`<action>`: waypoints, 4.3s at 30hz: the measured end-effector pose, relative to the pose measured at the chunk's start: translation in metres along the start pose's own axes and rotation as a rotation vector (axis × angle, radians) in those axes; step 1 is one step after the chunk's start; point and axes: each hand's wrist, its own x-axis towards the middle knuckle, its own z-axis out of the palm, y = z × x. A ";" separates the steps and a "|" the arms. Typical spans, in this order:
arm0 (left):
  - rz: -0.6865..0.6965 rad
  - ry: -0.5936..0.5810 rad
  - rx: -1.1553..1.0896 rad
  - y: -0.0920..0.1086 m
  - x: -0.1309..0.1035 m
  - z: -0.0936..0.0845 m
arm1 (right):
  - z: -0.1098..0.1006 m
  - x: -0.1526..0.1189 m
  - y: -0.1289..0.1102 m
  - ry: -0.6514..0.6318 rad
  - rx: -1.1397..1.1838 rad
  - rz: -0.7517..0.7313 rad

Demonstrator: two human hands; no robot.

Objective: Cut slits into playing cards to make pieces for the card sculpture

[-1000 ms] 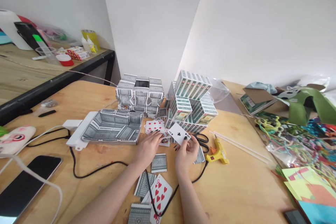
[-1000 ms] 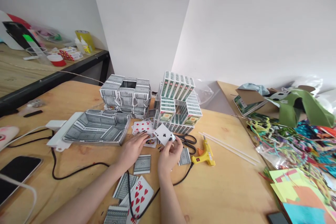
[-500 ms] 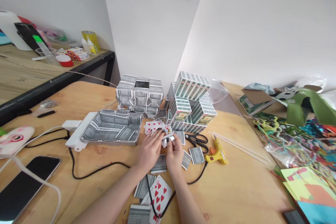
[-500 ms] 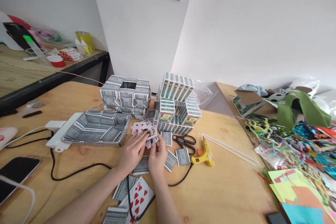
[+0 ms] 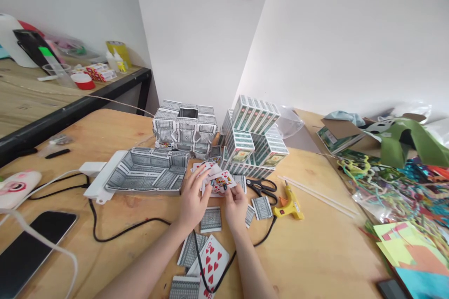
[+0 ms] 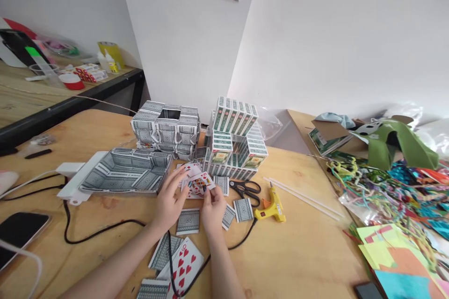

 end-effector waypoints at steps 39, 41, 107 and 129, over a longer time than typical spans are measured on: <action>-0.699 -0.233 -0.625 -0.010 0.015 0.005 | -0.006 0.006 0.001 -0.034 0.078 0.115; -0.699 -0.238 -0.608 -0.010 0.015 0.005 | -0.006 0.005 -0.001 -0.034 0.051 0.108; -0.654 -0.237 -0.544 -0.013 0.012 0.007 | -0.019 0.015 0.006 -0.157 0.172 0.237; -0.797 -0.469 -0.872 -0.013 0.016 -0.003 | -0.021 0.013 0.011 -0.068 -0.004 0.177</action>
